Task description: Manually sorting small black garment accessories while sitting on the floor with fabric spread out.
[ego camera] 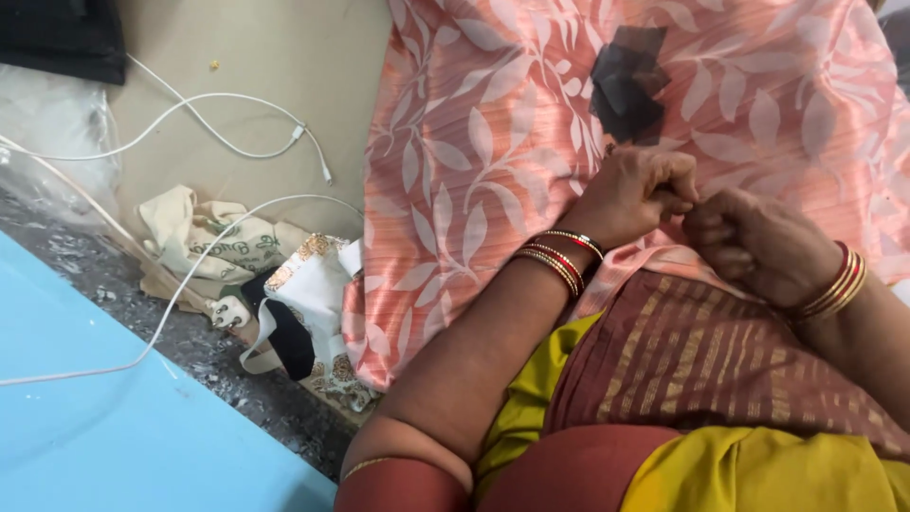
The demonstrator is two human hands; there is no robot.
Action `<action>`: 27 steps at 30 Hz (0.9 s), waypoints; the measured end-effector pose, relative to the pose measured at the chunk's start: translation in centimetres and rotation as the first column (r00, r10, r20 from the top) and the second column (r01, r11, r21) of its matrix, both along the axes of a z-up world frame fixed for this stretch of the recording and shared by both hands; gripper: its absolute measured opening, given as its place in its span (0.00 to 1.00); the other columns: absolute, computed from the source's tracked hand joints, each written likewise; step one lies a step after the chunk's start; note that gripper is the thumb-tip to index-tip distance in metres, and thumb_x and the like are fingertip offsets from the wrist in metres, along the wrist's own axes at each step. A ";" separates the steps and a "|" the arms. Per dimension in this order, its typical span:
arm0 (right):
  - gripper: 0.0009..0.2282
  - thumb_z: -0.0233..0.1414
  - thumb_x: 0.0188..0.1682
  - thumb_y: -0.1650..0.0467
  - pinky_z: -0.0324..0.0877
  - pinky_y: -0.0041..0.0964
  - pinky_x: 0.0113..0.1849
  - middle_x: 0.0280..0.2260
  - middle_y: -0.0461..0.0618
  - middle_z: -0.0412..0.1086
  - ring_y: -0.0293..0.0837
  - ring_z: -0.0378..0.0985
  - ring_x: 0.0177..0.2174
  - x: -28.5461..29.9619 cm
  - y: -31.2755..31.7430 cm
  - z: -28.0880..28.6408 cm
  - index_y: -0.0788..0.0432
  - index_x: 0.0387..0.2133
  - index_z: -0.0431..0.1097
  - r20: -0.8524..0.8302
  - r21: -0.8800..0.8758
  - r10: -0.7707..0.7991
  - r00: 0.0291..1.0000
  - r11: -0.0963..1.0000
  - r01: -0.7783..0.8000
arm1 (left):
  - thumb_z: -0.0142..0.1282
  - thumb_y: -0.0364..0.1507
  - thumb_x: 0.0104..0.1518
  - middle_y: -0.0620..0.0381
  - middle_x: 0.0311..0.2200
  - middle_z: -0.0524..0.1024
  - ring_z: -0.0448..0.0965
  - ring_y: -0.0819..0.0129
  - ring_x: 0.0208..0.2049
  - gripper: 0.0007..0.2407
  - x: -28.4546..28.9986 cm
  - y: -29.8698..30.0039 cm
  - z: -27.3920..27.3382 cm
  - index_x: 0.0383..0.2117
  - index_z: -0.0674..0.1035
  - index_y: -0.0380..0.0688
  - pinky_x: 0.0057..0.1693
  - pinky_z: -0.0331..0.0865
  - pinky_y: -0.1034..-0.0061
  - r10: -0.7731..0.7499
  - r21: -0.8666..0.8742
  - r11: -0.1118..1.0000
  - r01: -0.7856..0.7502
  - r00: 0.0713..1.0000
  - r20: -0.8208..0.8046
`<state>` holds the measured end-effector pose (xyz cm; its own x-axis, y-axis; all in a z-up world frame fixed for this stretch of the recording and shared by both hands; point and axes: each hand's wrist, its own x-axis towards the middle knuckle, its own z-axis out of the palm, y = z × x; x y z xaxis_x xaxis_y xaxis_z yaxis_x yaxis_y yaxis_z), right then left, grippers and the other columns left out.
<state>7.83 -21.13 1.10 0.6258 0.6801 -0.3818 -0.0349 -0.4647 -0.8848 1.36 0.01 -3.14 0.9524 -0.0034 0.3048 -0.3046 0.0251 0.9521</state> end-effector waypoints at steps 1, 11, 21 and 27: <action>0.03 0.47 0.50 0.71 0.60 0.33 0.19 0.24 0.44 0.62 0.41 0.62 0.18 -0.5 0.4 -0.2 0.59 0.31 0.63 -0.004 -0.005 -0.012 1.000 1.000 0.012 | 0.64 0.16 0.47 0.57 0.24 0.80 0.83 0.73 0.29 0.07 -0.3 0.2 0.0 0.25 0.77 0.38 0.37 0.75 0.74 -0.012 -0.005 1.000 0.012 1.000 -0.004; 0.12 0.45 0.56 0.65 0.49 0.23 0.15 0.18 0.36 0.53 0.30 0.50 0.14 -0.4 0.4 0.9 0.51 0.22 0.58 -0.900 -0.085 -0.265 0.345 0.884 0.459 | 0.63 0.16 0.51 0.52 0.29 0.81 0.84 0.69 0.32 0.06 -0.1 0.0 0.8 0.29 0.77 0.37 0.39 0.78 0.76 -0.090 -0.053 0.995 0.085 0.992 -0.092; 0.22 0.59 0.51 0.80 0.77 0.34 0.39 0.45 0.57 0.76 0.45 0.83 0.42 -4.0 2.6 4.4 0.62 0.52 0.54 0.820 -0.058 0.052 0.570 0.998 -0.008 | 0.60 0.15 0.55 0.48 0.24 0.80 0.81 0.67 0.22 0.05 0.5 0.1 -2.1 0.30 0.75 0.36 0.30 0.77 0.76 -0.441 -0.750 0.660 0.041 0.830 -0.343; 0.21 0.60 0.54 0.80 0.78 0.38 0.43 0.39 0.57 0.77 0.46 0.84 0.41 -4.1 2.0 3.1 0.60 0.53 0.55 0.743 -0.053 0.022 0.669 0.998 0.026 | 0.59 0.15 0.55 0.49 0.23 0.79 0.82 0.66 0.22 0.04 1.0 -0.6 -4.4 0.31 0.76 0.35 0.30 0.78 0.75 -0.458 -0.696 0.705 0.134 0.835 -0.303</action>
